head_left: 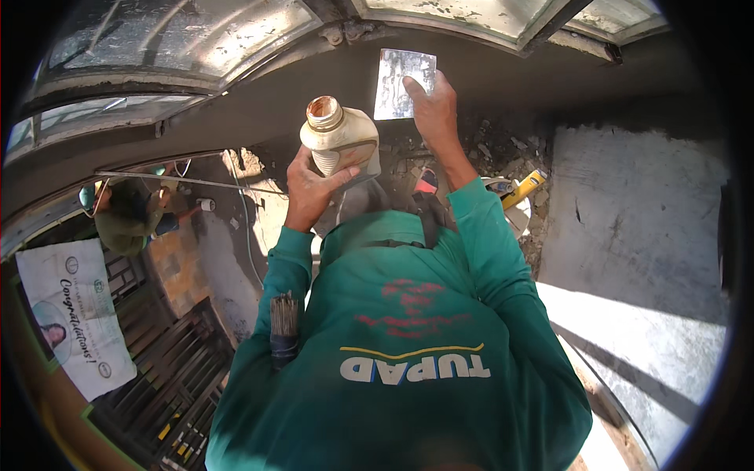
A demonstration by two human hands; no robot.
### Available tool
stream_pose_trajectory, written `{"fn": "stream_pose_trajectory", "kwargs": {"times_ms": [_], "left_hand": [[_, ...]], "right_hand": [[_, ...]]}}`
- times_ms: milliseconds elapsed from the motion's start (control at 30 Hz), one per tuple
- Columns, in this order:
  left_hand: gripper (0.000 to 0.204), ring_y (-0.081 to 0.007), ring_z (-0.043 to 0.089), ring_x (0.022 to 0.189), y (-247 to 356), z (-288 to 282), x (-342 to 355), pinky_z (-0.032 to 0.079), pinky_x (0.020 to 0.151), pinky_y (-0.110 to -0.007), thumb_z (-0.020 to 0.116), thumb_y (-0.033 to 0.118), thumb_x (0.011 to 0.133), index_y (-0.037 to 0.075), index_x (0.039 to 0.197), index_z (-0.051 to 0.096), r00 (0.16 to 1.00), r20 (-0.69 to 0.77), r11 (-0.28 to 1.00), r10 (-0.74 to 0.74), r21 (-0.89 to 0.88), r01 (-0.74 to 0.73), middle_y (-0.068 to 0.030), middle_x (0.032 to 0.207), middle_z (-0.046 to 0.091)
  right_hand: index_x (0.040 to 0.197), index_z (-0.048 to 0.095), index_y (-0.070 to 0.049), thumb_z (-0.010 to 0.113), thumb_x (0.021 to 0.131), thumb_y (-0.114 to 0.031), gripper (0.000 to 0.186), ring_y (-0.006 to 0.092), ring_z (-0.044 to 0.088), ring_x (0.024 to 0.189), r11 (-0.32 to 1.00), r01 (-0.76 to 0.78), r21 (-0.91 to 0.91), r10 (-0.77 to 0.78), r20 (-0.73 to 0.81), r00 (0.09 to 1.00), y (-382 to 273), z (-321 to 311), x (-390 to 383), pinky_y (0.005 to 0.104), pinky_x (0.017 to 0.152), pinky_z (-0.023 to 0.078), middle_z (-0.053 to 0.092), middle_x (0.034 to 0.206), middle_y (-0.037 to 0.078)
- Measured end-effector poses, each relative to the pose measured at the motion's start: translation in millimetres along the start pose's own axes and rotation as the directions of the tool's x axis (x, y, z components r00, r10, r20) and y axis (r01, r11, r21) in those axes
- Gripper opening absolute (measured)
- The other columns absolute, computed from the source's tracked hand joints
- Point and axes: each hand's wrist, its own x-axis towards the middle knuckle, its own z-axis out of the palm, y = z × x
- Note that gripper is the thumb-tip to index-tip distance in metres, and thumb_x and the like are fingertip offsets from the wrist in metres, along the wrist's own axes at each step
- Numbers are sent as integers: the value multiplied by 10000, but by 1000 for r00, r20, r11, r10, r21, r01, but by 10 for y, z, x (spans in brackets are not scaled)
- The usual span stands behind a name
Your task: Applying putty or cement to a wall around a window frame using a spatula.
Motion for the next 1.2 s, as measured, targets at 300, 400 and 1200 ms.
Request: {"fn": "stream_pose_trajectory", "kwargs": {"times_ms": [300,400,1200], "left_hand": [[573,-208,708,1014,18,-537,-68,566,907,-354,930,155,769,-64,1224,659,997,-45,986,-61,153,68,-147,1141,745],[559,-189,708,966,-31,-683,52,572,862,-334,945,179,773,-62,1203,682,999,-40,982,-17,190,25,-130,1104,754],[734,-213,682,1115,-778,-1663,1403,520,1013,-372,969,240,709,-24,1303,629,917,379,989,127,22,-146,-129,1213,726]], "right_hand": [[989,589,90,700,903,-282,398,422,633,788,999,-47,12,48,-103,993,240,805,107,498,791,511,660,857,299],[1061,647,46,720,926,-210,298,175,617,804,998,-47,34,52,-151,987,274,879,99,362,779,522,712,917,105],[1071,652,50,680,946,-178,262,320,678,843,834,-153,-530,-49,-347,937,-479,1407,37,423,794,547,720,923,199]]}}
